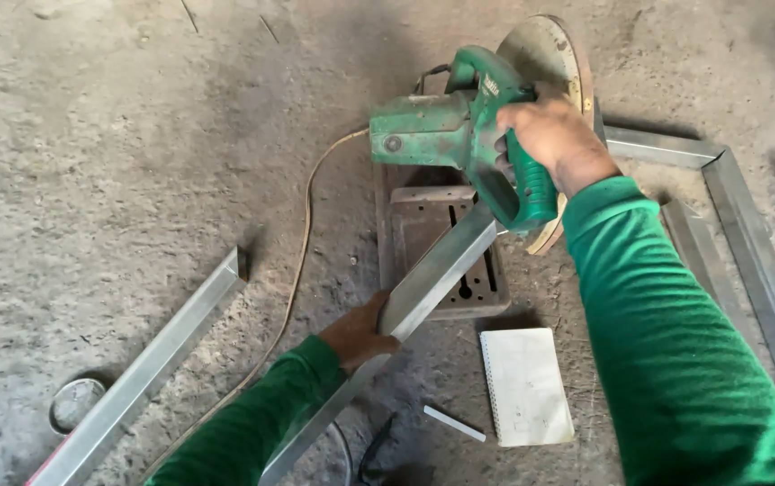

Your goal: Measuring and cutting metal frame components using a tape measure and a chop saw

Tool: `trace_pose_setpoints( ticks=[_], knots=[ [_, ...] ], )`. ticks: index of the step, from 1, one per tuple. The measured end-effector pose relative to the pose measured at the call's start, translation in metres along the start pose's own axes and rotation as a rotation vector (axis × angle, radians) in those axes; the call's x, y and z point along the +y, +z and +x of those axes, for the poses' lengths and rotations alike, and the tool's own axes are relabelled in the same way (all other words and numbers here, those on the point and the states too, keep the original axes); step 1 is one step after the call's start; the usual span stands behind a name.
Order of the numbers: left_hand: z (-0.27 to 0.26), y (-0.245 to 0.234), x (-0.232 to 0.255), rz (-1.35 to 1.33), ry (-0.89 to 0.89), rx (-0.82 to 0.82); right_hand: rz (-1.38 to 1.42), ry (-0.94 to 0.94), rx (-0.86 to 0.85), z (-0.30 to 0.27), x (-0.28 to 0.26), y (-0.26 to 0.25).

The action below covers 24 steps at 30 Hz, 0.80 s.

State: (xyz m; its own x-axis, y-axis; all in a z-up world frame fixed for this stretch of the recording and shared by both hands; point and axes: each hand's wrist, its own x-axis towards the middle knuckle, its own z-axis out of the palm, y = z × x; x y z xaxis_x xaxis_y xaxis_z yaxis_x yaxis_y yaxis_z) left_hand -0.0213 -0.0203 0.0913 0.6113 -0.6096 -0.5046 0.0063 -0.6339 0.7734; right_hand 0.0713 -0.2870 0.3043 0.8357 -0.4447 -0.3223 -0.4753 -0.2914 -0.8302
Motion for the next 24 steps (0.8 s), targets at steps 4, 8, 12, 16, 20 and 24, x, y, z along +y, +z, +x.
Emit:
trace_pose_setpoints(
  ticks=[4,8,12,16,20,24],
  knots=[
    [-0.005,0.0,0.017,0.066,-0.021,0.009,0.081,-0.024,-0.016,0.006,0.006,0.001],
    [0.0,0.008,0.012,0.151,0.06,0.055,0.106,-0.028,-0.037,0.01,0.009,0.0],
    [0.009,0.019,-0.007,0.204,0.139,0.074,0.063,-0.109,-0.042,0.011,0.006,0.0],
    [0.035,0.047,-0.049,0.367,0.243,0.142,-0.122,-0.07,0.026,0.025,0.016,-0.002],
    [0.044,0.053,-0.062,0.355,0.167,0.092,-0.209,-0.065,0.035,0.021,0.016,-0.004],
    [0.061,0.031,-0.067,0.391,0.031,0.124,-0.216,-0.19,0.046,0.039,0.009,-0.023]
  ],
)
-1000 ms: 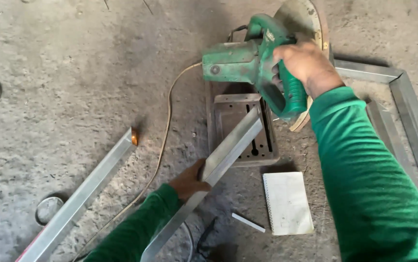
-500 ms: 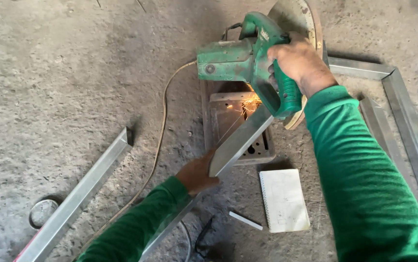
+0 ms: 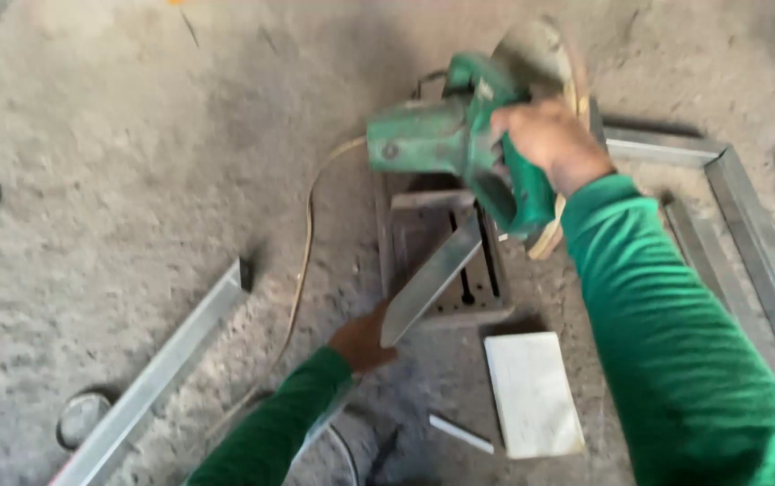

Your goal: Measuring and cutting metal frame components using a tape measure and a chop saw

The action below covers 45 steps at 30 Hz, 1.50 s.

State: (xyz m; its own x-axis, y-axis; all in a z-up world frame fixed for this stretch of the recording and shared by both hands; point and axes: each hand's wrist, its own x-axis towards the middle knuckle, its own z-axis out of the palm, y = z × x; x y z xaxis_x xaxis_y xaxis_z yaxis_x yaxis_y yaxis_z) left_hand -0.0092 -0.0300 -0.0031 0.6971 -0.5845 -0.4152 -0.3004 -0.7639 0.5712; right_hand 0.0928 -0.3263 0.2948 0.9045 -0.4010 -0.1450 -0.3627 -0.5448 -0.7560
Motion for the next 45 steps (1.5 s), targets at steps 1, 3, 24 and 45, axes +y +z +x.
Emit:
trace_pose_setpoints(
  ticks=[1,3,24,45],
  knots=[
    [-0.004,-0.008,-0.001,0.048,-0.058,-0.065,-0.037,0.01,0.024,0.0,-0.009,-0.004],
    [-0.004,-0.022,0.002,-0.039,-0.04,-0.047,-0.117,0.055,0.0,-0.015,-0.012,0.011],
    [-0.004,-0.06,0.062,-0.14,0.097,0.1,-0.234,0.142,0.075,0.016,-0.077,-0.005],
    [-0.002,-0.053,0.059,-0.235,0.202,0.121,-0.303,0.078,0.063,0.031,-0.058,-0.009]
  ],
)
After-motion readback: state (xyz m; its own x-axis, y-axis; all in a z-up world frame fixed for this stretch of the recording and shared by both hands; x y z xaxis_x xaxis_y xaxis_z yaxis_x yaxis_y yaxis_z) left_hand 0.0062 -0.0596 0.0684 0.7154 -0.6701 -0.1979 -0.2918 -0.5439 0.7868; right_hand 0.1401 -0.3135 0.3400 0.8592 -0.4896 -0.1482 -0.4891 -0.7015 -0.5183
